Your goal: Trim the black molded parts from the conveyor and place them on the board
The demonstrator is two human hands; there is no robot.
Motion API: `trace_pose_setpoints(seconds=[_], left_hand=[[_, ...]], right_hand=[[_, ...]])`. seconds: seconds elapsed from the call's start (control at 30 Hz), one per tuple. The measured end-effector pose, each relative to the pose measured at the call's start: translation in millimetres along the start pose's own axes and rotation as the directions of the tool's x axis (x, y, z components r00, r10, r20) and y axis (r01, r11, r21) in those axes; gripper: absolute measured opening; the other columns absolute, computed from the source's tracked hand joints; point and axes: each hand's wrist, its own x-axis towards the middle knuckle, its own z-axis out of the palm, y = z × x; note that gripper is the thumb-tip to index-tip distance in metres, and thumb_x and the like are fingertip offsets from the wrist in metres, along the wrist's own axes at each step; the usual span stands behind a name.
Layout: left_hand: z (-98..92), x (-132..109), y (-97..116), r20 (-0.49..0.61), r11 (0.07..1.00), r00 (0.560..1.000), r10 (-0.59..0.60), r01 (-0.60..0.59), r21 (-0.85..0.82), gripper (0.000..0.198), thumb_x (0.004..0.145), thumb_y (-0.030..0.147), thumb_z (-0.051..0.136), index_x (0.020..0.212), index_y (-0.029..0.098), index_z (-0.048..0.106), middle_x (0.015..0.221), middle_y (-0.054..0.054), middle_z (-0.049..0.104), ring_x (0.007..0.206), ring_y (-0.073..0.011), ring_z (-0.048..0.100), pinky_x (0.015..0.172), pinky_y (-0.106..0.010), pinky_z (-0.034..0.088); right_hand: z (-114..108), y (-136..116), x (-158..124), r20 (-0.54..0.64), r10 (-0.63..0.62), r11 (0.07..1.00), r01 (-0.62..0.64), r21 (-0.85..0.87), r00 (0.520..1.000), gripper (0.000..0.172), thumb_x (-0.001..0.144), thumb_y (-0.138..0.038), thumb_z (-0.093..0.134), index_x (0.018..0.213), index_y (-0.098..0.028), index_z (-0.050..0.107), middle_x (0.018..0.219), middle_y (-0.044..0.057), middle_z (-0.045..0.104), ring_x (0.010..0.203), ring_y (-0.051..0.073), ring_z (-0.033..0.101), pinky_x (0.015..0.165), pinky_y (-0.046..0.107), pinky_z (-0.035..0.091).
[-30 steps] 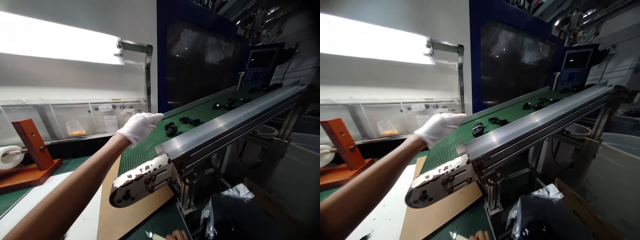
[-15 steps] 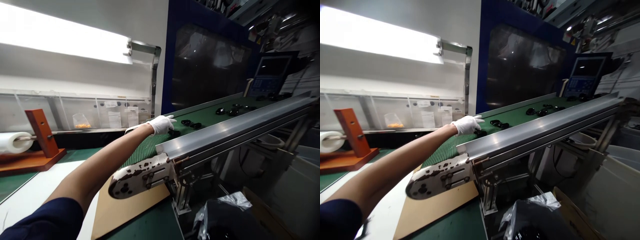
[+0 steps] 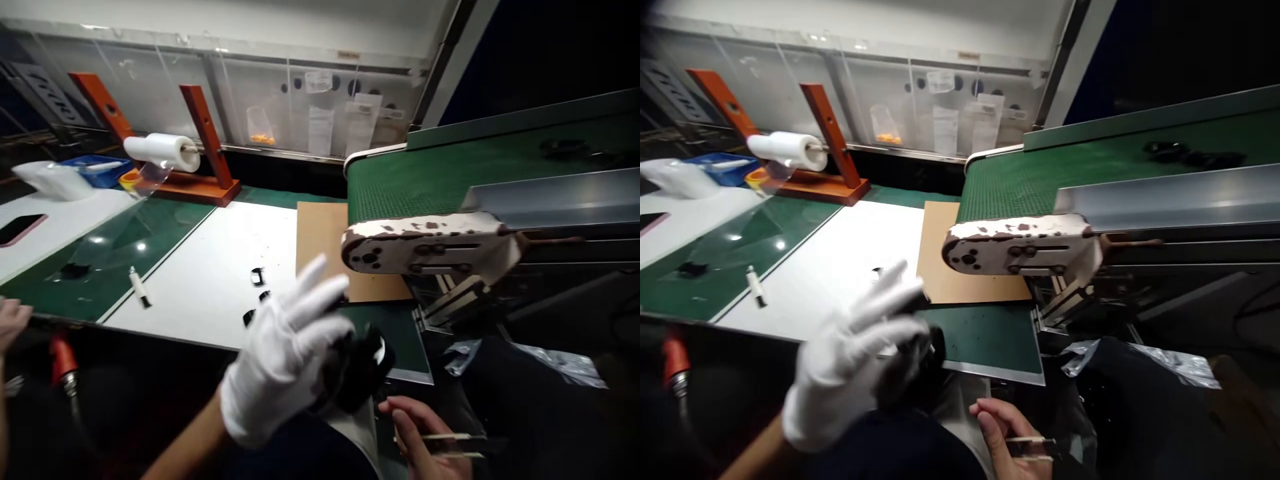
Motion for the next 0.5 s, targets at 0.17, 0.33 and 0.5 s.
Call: trace_pose_setpoints(seconds=[0.17, 0.33, 0.5], left_hand=[[34.3, -85.3, 0.8, 0.045, 0.983, 0.992, -0.119, 0.111, 0.147, 0.022, 0.075, 0.001, 0.047, 0.082, 0.015, 0.062, 0.107, -0.011, 0.071, 0.113, -0.0322, 0.06, 0.082, -0.045, 0.058], [43.8, -98.9, -1.6, 0.029, 0.984, 0.994, -0.106, 0.1, 0.15, 0.018, 0.08, 0.003, 0.05, 0.087, 0.013, 0.062, 0.108, -0.01, 0.071, 0.114, -0.0295, 0.06, 0.09, -0.044, 0.055], [44.0, -96.1, -5.4, 0.053, 0.99, 0.991, -0.124, 0.121, 0.067, 0.017, 0.081, 0.003, 0.05, 0.088, 0.013, 0.062, 0.11, -0.01, 0.071, 0.114, -0.0309, 0.06, 0.09, -0.045, 0.054]], right_hand=[[32.6, -13.8, -4.7, 0.225, 0.055, 0.994, -0.033, -0.1, 0.973, 0.038, 0.064, -0.057, 0.073, 0.078, -0.022, 0.076, 0.071, 0.006, 0.074, 0.07, 0.024, 0.068, 0.063, 0.027, 0.055], [58.0, -1.1, -9.4, 0.345, 0.089, 0.996, -0.083, -0.034, 0.934, 0.03, 0.075, -0.044, 0.068, 0.086, -0.018, 0.075, 0.07, 0.006, 0.07, 0.063, 0.021, 0.063, 0.06, 0.028, 0.053], [68.0, 9.5, -13.3, 0.274, 0.109, 0.965, -0.168, 0.201, 0.956, 0.024, 0.073, -0.039, 0.073, 0.09, -0.023, 0.071, 0.077, 0.003, 0.068, 0.065, 0.018, 0.059, 0.061, 0.027, 0.049]])
